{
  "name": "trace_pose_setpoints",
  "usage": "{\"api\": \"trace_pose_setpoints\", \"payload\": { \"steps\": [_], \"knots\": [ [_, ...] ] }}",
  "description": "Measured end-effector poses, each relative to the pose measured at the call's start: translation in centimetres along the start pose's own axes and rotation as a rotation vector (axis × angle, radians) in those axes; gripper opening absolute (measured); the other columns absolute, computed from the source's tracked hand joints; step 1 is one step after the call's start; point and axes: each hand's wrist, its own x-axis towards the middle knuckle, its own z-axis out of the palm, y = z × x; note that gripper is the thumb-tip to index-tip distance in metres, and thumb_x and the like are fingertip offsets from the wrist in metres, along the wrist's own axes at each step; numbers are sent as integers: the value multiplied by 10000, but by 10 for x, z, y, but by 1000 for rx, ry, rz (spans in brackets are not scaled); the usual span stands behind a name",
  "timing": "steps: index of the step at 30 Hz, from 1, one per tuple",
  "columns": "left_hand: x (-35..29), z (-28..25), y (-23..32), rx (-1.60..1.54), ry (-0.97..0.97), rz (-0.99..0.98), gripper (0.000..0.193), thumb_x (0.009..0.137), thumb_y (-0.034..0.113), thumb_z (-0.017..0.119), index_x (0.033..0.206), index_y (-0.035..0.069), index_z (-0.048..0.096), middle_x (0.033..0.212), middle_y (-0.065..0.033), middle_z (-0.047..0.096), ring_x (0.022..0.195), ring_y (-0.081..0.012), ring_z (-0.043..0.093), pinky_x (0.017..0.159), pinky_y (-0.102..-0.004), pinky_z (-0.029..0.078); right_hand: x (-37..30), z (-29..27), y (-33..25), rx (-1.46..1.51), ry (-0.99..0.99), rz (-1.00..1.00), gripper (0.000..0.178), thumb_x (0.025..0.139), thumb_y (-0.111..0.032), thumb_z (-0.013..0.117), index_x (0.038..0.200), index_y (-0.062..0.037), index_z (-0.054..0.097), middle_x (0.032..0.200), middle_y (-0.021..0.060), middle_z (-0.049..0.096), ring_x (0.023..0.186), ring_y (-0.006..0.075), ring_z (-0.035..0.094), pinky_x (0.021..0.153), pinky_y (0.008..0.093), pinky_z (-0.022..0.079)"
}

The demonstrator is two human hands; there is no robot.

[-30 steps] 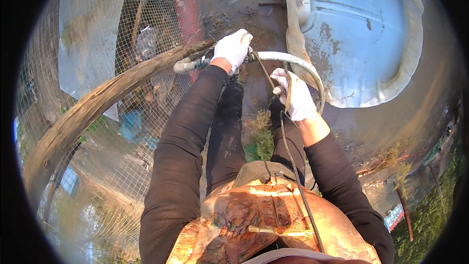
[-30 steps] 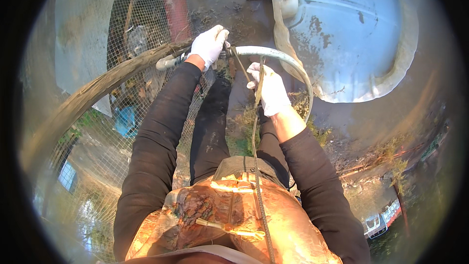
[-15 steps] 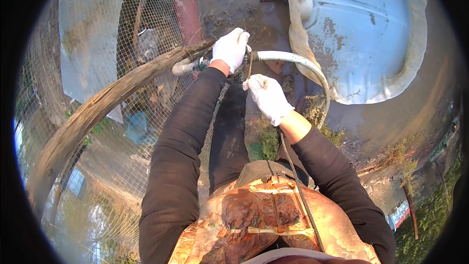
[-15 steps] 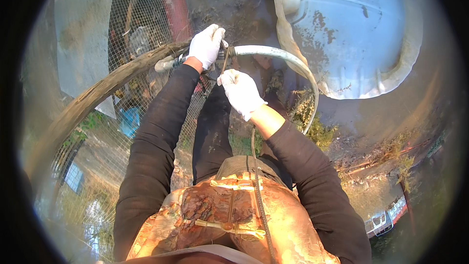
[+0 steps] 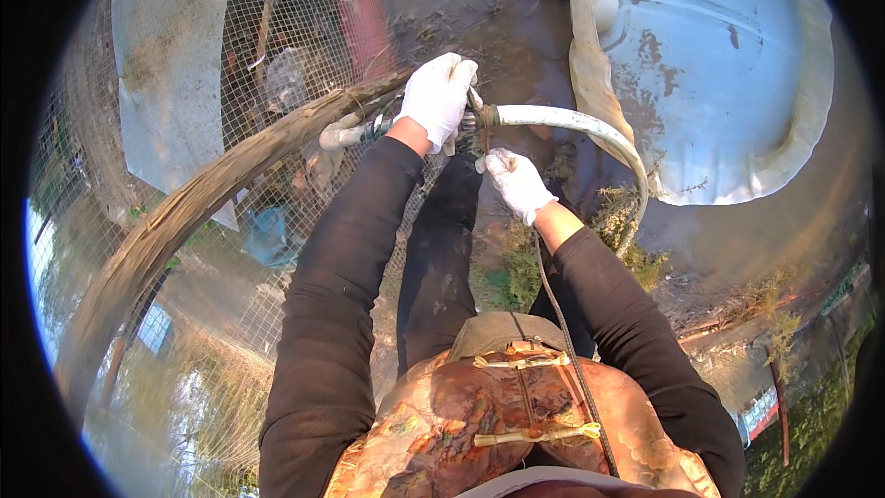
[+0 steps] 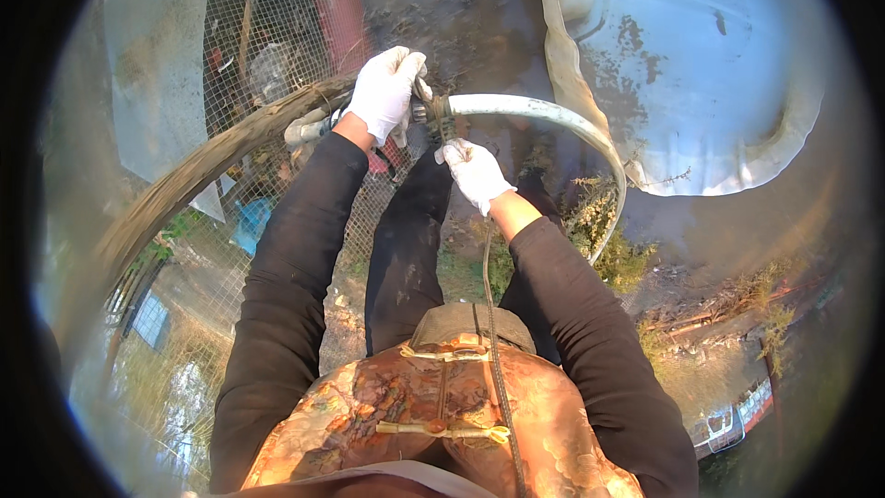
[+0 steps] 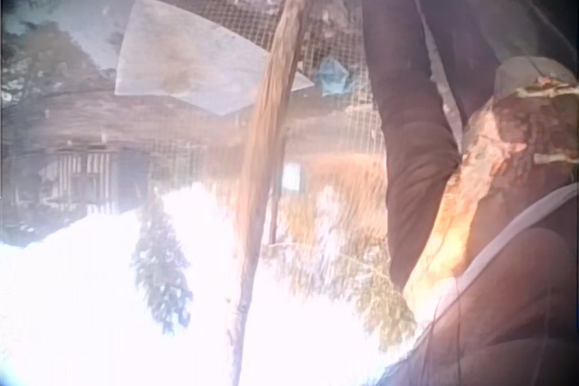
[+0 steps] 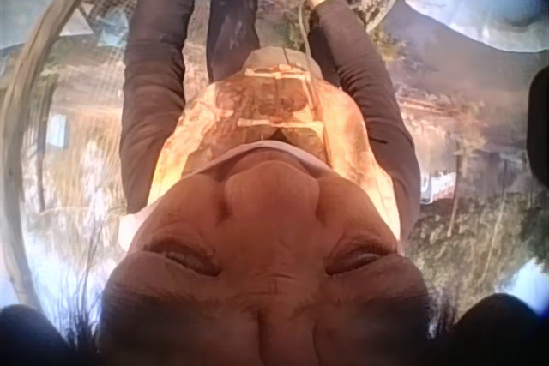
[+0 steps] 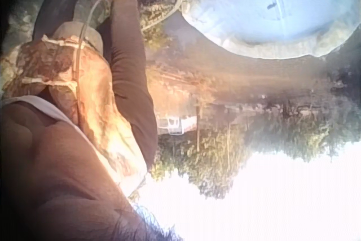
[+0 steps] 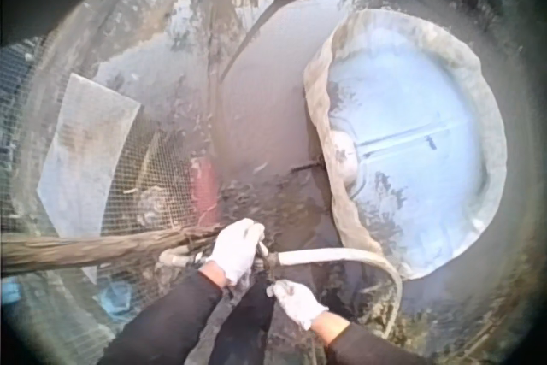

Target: The person secures a hose to a pipe fitting using a strap, repeatedly wrapping and tightening it around the connection. The person then lifts a wire mesh panel and moves it aside.

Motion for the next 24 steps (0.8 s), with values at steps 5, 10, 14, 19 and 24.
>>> {"api": "trace_pose_setpoints", "payload": {
  "steps": [5,10,14,19,24],
  "knots": [
    [-1,-2,4,-135,-54,-49,226,1029,228,565,933,27,599,747,-60,638,635,-130,620,625,-282,504,71,-9,2,-342,108,-244,221,1050,-146,494,1018,-28,679,900,-3,652,737,75,511,696,239,446],
    [4,-11,8,-149,-167,-114,214,1036,225,554,936,42,600,803,-38,628,658,-121,607,631,-278,498,105,-35,-25,265,-53,-259,108,979,-65,565,984,-20,662,915,3,655,811,74,566,769,233,478],
    [11,-13,-2,-196,-180,-41,246,1016,245,563,913,31,628,815,-58,643,700,-138,603,670,-307,494,103,-37,-47,384,-82,-295,37,909,-39,687,945,-33,681,895,-19,662,833,70,581,789,233,482],
    [14,-18,-9,28,-237,-32,300,997,293,556,957,8,642,847,-127,665,803,-226,631,774,-357,504,102,-33,-60,439,-63,-257,44,919,-84,700,934,-43,705,870,-21,675,803,60,572,753,245,482],
    [18,-18,-3,199,-317,-112,238,1015,255,564,932,44,637,841,-17,623,778,-103,550,739,-276,474,104,-44,-65,369,-163,-264,101,905,-139,725,933,-44,703,844,-35,659,775,48,548,691,237,456]
  ]
}}
